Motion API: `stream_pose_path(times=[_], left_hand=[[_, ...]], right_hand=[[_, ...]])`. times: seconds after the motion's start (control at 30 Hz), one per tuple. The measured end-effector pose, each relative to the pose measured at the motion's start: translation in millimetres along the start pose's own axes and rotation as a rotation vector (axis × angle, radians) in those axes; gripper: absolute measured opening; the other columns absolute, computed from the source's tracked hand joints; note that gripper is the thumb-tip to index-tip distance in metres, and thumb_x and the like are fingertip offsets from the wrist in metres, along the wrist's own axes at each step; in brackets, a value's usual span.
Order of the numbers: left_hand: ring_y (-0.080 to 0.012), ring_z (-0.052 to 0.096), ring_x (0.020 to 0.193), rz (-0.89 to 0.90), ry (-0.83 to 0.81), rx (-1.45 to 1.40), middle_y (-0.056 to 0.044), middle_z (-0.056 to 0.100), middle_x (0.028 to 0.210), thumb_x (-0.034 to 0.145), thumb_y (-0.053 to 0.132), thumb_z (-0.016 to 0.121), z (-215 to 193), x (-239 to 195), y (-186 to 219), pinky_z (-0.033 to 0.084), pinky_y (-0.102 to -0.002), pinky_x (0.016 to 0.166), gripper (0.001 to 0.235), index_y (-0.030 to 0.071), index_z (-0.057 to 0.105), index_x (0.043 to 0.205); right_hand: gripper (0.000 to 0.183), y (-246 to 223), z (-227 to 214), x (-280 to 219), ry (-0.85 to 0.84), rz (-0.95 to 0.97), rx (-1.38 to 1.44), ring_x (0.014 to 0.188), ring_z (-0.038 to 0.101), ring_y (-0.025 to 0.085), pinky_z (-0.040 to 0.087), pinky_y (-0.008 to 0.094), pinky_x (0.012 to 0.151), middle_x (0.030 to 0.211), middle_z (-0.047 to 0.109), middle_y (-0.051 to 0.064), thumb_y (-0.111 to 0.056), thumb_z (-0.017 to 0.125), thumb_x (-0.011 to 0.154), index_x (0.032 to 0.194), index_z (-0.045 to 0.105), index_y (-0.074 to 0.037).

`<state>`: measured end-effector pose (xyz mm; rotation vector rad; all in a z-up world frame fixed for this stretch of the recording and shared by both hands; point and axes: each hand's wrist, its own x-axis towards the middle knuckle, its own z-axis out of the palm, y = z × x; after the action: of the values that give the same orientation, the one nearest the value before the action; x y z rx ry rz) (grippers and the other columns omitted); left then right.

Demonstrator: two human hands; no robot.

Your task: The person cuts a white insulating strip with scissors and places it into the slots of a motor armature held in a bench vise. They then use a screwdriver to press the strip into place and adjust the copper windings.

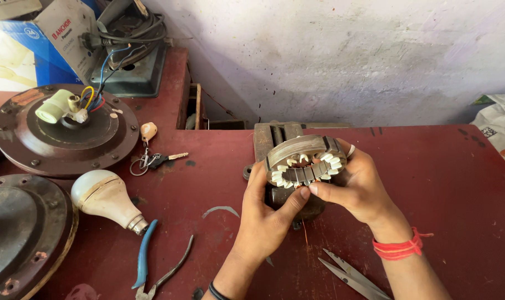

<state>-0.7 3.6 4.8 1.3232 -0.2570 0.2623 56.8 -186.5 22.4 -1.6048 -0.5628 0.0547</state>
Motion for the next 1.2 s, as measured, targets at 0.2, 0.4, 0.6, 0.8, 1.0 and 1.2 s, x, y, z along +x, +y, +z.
stream_pose_path(times=[0.2,0.4,0.6,0.8,1.0,1.2], left_hand=[[-0.0203,0.061,0.118,0.024,-0.036,0.099,-0.005,0.059,0.122,0.080,0.010,0.084,-7,3,3,0.050,-0.035,0.104,0.056,0.005,0.061,0.131],[-0.0177,0.062,0.115,-0.210,-0.054,-0.440,-0.003,0.068,0.118,0.080,0.009,0.068,-37,6,-18,0.047,-0.031,0.103,0.049,0.007,0.062,0.128],[-0.0180,0.057,0.083,-0.201,0.385,-0.353,-0.007,0.066,0.096,0.089,0.001,0.047,-31,3,-61,0.046,-0.033,0.073,0.028,-0.003,0.068,0.107],[-0.0180,0.061,0.076,-0.159,0.386,0.195,-0.010,0.068,0.082,0.088,0.001,0.050,-19,-11,-57,0.052,-0.034,0.070,0.019,-0.002,0.067,0.096],[-0.0290,0.064,0.076,0.016,0.358,0.369,-0.017,0.066,0.088,0.082,0.001,0.054,-19,-8,-50,0.052,-0.040,0.073,0.018,-0.002,0.066,0.095],[-0.0288,0.064,0.080,-0.010,0.334,0.387,-0.016,0.065,0.091,0.083,0.000,0.053,-18,-8,-45,0.052,-0.039,0.073,0.016,-0.001,0.065,0.094]], right_hand=[[0.059,-10,2,-2,0.007,0.026,0.018,0.114,0.066,0.020,0.052,0.037,0.103,0.121,0.071,0.012,-0.002,0.077,0.076,0.132,0.058,0.003],[0.034,-35,-18,-6,0.231,-0.264,0.407,0.110,0.064,0.030,0.048,0.044,0.110,0.121,0.065,0.020,-0.005,0.065,0.089,0.122,0.063,0.005],[0.009,-69,5,-28,0.427,-0.694,-0.079,0.075,0.062,0.025,0.054,0.040,0.074,0.096,0.060,0.017,-0.005,0.059,0.101,0.102,0.061,0.003],[0.005,-93,84,-37,0.253,-0.481,-0.273,0.059,0.058,0.016,0.047,0.029,0.055,0.069,0.063,0.009,-0.002,0.067,0.085,0.088,0.067,0.001],[0.004,-101,148,-34,-0.233,-0.437,-0.404,0.071,0.067,0.015,0.050,0.038,0.078,0.070,0.067,0.004,-0.006,0.073,0.081,0.080,0.070,-0.004],[0.009,-100,183,-41,-0.433,-0.594,-0.445,0.072,0.065,0.016,0.048,0.041,0.081,0.070,0.065,0.006,-0.011,0.071,0.085,0.087,0.069,-0.003]])
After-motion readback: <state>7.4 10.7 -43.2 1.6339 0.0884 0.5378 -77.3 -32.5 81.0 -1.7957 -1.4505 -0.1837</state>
